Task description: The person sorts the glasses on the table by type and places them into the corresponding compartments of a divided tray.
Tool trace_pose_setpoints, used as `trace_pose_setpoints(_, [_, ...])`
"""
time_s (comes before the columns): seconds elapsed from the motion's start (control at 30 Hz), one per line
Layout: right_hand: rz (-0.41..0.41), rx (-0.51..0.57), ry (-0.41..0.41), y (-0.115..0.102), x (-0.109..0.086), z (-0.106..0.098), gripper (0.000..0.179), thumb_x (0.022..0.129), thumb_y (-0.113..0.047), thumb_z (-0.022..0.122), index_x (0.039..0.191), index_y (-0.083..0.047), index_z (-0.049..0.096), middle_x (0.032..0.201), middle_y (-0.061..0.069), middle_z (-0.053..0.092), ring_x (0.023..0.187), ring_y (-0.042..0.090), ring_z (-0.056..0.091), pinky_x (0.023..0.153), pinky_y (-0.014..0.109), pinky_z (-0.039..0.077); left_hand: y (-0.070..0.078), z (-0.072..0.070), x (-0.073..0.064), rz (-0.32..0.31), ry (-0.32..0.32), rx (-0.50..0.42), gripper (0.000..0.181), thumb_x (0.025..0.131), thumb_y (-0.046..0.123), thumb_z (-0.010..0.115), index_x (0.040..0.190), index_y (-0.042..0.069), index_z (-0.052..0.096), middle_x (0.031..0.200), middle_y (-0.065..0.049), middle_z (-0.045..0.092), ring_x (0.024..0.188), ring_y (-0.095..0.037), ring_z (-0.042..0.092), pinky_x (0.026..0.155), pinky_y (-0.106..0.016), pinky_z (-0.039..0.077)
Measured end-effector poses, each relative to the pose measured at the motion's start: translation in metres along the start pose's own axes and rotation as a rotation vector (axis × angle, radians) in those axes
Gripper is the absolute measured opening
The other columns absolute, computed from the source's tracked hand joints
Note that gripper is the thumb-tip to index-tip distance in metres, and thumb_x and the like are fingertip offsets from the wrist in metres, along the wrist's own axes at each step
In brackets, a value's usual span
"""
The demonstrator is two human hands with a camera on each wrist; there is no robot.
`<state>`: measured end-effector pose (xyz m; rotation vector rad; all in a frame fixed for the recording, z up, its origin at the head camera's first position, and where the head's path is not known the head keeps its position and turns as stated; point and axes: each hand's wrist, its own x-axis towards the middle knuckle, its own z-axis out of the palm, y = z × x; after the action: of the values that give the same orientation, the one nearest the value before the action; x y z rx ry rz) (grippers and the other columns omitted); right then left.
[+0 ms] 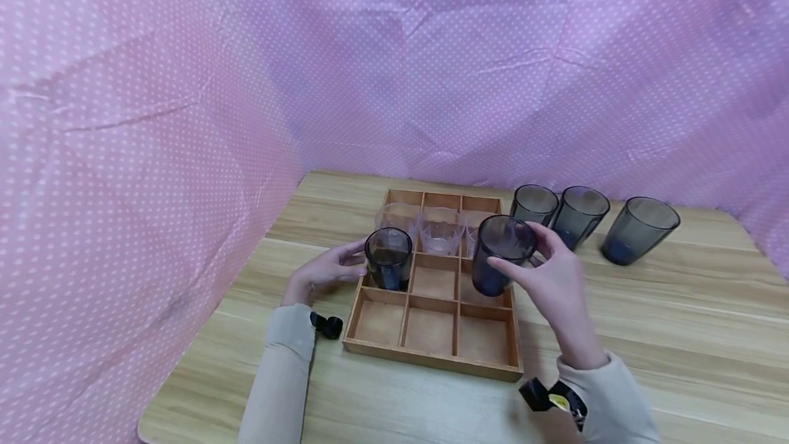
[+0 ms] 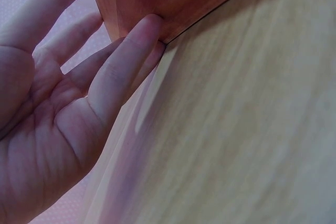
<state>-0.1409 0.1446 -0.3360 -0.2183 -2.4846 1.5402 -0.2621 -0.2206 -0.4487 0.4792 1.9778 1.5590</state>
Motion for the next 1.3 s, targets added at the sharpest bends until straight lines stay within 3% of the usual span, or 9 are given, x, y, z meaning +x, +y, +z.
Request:
trace_pose_setpoints(0.47, [-0.02, 0.094, -0.068, -0.012, 0.006, 0.034, 0.08, 0.071, -0.015, 0.086, 0.139, -0.003, 0.046, 0.134, 0.018, 0.058, 0.124, 0.025, 0.056, 0.105, 0.039, 0.047, 0.003, -0.001, -0.001, -0.003, -0.016, 0.007, 0.078, 0.092, 0.015, 0.067, 0.155, 0.012, 0.021, 0.162, -0.012, 0.019, 0.148, -0.035, 0.021, 0.11, -0.039, 0.043])
trace_pose_setpoints(0.67, [-0.037, 0.084, -0.088, -0.012, 0.008, 0.047, 0.077, 0.071, -0.017, 0.087, 0.137, -0.004, 0.048, 0.129, 0.015, 0.062, 0.115, 0.025, 0.062, 0.09, 0.02, 0.053, 0.004, -0.002, -0.001, 0.009, -0.032, 0.007, 0.079, 0.092, 0.015, 0.066, 0.156, 0.011, 0.019, 0.162, -0.012, 0.018, 0.148, -0.035, 0.02, 0.109, -0.037, 0.044])
trace_pose_setpoints(0.9, [-0.048, 0.103, -0.103, -0.012, 0.009, 0.06, 0.076, 0.071, -0.016, 0.087, 0.135, -0.006, 0.049, 0.131, 0.014, 0.061, 0.119, 0.025, 0.06, 0.1, 0.04, 0.051, 0.005, -0.004, -0.001, 0.009, -0.037, -0.004, 0.079, 0.092, 0.014, 0.066, 0.155, 0.011, 0.019, 0.163, -0.012, 0.017, 0.149, -0.035, 0.018, 0.109, -0.038, 0.044])
trace_pose_setpoints(1.3, [0.009, 0.091, -0.146, -0.009, 0.009, 0.071, 0.082, 0.07, -0.019, 0.087, 0.14, -0.007, 0.046, 0.136, 0.016, 0.057, 0.125, 0.029, 0.057, 0.103, 0.043, 0.049, 0.006, -0.005, -0.001, 0.008, -0.036, 0.009, 0.079, 0.091, 0.015, 0.067, 0.155, 0.012, 0.021, 0.162, -0.013, 0.019, 0.148, -0.036, 0.019, 0.109, -0.041, 0.044])
